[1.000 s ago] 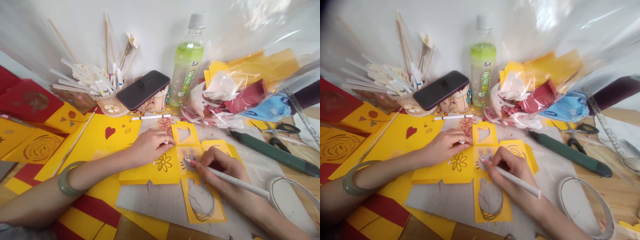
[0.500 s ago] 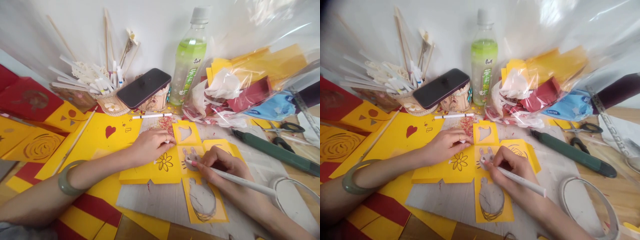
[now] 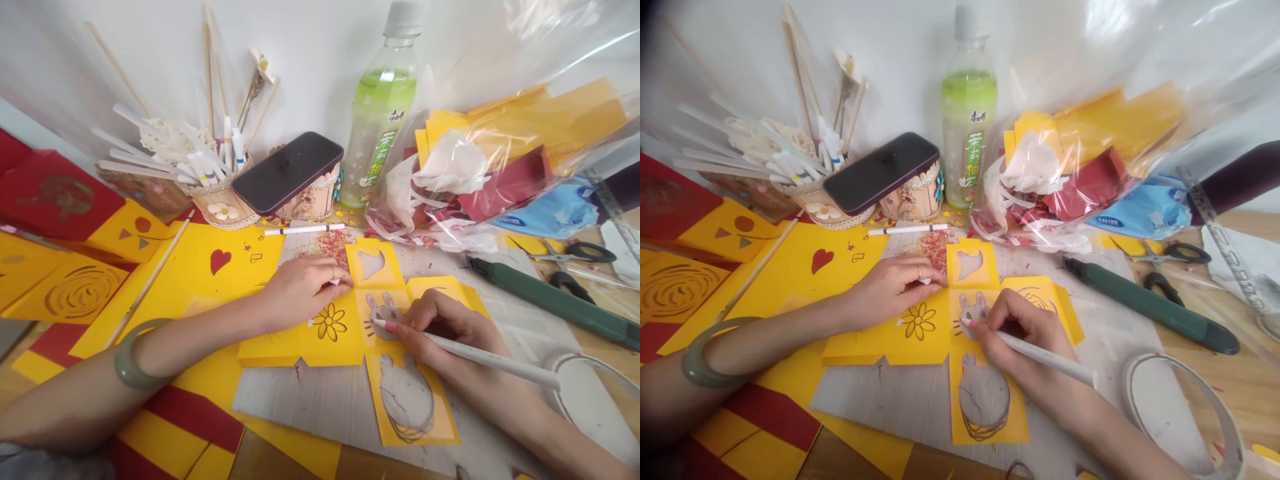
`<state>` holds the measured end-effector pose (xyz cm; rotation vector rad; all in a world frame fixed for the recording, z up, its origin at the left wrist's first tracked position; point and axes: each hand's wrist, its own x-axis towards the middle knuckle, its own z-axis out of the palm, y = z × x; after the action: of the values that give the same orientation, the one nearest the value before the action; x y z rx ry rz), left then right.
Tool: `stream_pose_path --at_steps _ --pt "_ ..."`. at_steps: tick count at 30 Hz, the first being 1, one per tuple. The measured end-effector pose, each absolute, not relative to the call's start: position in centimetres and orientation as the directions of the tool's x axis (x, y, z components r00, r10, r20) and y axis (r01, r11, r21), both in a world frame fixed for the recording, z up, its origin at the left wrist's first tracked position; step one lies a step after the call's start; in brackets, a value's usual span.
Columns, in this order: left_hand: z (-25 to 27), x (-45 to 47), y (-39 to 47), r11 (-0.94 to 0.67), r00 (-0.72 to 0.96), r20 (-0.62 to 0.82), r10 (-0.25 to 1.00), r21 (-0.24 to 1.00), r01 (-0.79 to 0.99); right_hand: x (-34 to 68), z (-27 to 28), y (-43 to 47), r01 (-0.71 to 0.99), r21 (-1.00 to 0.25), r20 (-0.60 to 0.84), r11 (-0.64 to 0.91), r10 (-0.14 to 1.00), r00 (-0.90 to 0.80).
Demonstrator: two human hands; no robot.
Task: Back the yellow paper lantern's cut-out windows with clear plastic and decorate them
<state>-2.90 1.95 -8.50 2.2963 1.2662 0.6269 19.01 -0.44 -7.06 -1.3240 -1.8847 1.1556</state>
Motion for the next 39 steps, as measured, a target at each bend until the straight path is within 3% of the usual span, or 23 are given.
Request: stream_pose_path --at_steps 21,39 --pt "-8.4 -2.91 1.98 -0.489 0.482 0.175 0.859 0.564 0.666 19.4 -7.59 -0.38 0.404 -0.897 -0.008 0.177 0.909 -0.417" --pt "-8.34 -2.94 1.96 -0.493 0.495 0.17 0.852 0.577 0.651 19.37 -7.21 -0.38 0.4 -0.913 -0.098 0.075 0.914 -0.394"
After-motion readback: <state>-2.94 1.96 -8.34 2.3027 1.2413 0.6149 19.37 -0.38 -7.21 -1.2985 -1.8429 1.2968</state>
